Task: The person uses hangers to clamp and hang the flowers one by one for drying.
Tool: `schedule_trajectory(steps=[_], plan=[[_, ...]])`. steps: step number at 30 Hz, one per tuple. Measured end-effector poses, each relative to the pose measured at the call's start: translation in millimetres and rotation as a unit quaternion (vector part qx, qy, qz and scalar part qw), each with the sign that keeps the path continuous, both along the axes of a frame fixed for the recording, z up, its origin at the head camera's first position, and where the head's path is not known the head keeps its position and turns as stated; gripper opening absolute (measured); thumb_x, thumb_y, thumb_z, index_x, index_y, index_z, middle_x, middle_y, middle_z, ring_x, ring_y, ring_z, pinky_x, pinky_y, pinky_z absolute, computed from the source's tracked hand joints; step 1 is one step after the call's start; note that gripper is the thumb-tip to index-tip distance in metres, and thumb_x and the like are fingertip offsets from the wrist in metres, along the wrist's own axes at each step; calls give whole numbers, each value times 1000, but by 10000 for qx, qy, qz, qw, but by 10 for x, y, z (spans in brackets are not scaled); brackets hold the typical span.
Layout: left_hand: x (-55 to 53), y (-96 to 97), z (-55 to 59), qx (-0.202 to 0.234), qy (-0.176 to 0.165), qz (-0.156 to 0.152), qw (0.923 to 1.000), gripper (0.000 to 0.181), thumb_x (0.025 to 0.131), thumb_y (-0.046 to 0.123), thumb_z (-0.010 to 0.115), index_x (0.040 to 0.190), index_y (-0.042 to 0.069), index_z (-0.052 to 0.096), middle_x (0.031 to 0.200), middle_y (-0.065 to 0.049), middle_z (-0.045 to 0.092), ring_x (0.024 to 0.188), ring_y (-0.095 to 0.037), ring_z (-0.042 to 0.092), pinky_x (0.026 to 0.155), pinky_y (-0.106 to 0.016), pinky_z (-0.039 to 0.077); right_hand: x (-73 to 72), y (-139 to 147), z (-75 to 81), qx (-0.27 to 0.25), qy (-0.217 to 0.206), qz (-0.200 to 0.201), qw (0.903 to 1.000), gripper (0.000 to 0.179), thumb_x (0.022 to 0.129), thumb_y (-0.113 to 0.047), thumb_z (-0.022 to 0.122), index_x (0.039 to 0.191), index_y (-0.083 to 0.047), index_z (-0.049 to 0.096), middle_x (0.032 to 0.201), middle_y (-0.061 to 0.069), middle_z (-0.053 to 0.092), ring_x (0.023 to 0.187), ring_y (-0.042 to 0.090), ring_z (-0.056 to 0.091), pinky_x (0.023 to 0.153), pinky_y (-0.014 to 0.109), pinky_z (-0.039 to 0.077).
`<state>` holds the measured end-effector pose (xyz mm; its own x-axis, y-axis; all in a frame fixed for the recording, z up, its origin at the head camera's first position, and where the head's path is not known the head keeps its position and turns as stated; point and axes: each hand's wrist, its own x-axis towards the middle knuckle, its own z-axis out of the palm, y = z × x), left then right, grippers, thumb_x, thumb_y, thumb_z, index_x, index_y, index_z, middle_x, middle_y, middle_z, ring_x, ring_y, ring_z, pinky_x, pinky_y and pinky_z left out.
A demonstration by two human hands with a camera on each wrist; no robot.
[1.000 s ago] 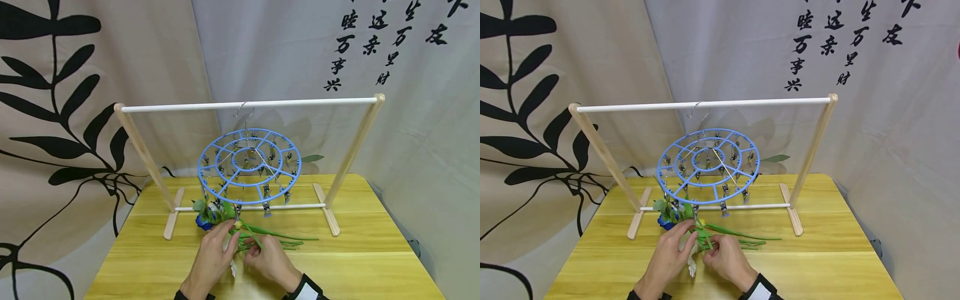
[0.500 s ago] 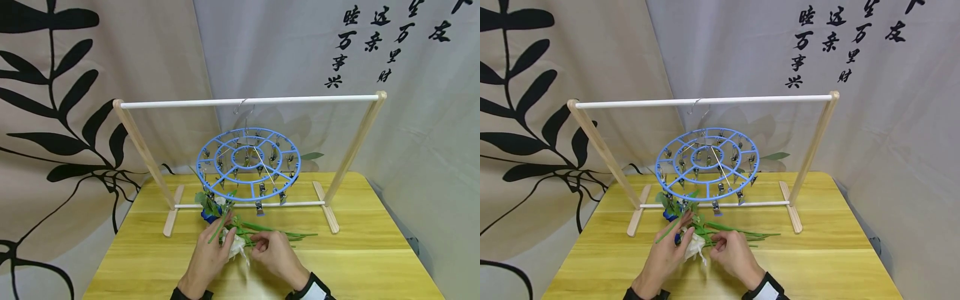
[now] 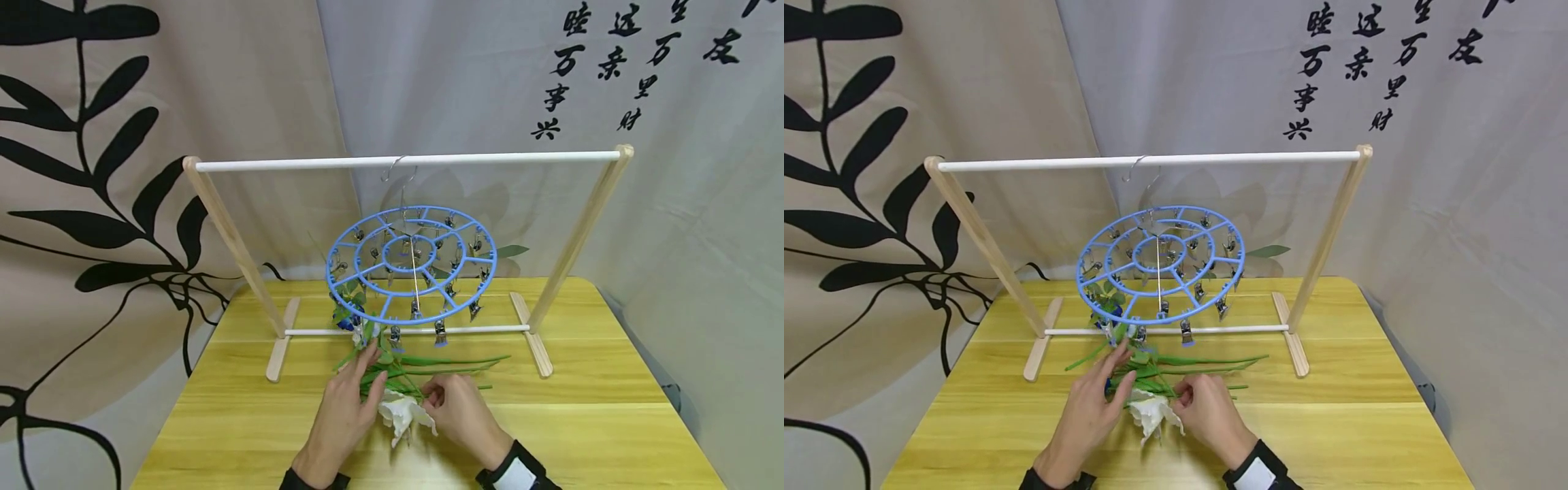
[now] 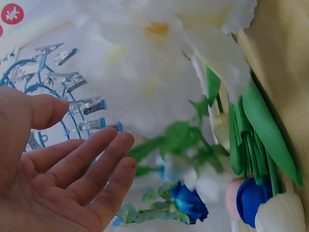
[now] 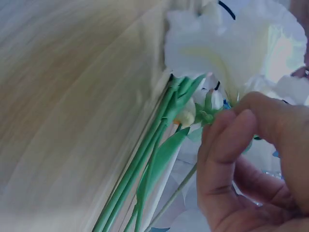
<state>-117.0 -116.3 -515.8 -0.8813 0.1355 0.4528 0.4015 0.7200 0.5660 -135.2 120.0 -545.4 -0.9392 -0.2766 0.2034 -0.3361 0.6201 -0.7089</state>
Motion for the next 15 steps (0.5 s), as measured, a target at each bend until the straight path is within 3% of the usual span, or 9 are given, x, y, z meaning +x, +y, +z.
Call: schedule_trajectory(steps=[7,12,15], plan=[[16,68,20,-11,-5,-239,9997,38,112,16,81,149,8,77,144,-13,83,130,-31,82,108,-53,69,-4,-24,-53,549,614,11,9966,15,89,2,92,89,-13,87,80,-6,77,70,-6,64,63,16,56],[-3,97,36,-670,399,-684,9946,30,106,24,89,135,16,85,138,-5,84,131,-26,80,114,-62,64,19,-9,13,1063,1079,85,9884,17,92,-3,97,90,-17,88,85,-5,73,73,0,63,61,17,52],[-26,110,40,-1127,709,-1085,9851,40,102,35,94,138,20,84,139,-1,83,134,-24,77,115,-56,64,35,-4,82,1380,1489,301,9787,18,91,-6,99,91,-20,87,85,-8,75,76,4,67,62,19,53]])
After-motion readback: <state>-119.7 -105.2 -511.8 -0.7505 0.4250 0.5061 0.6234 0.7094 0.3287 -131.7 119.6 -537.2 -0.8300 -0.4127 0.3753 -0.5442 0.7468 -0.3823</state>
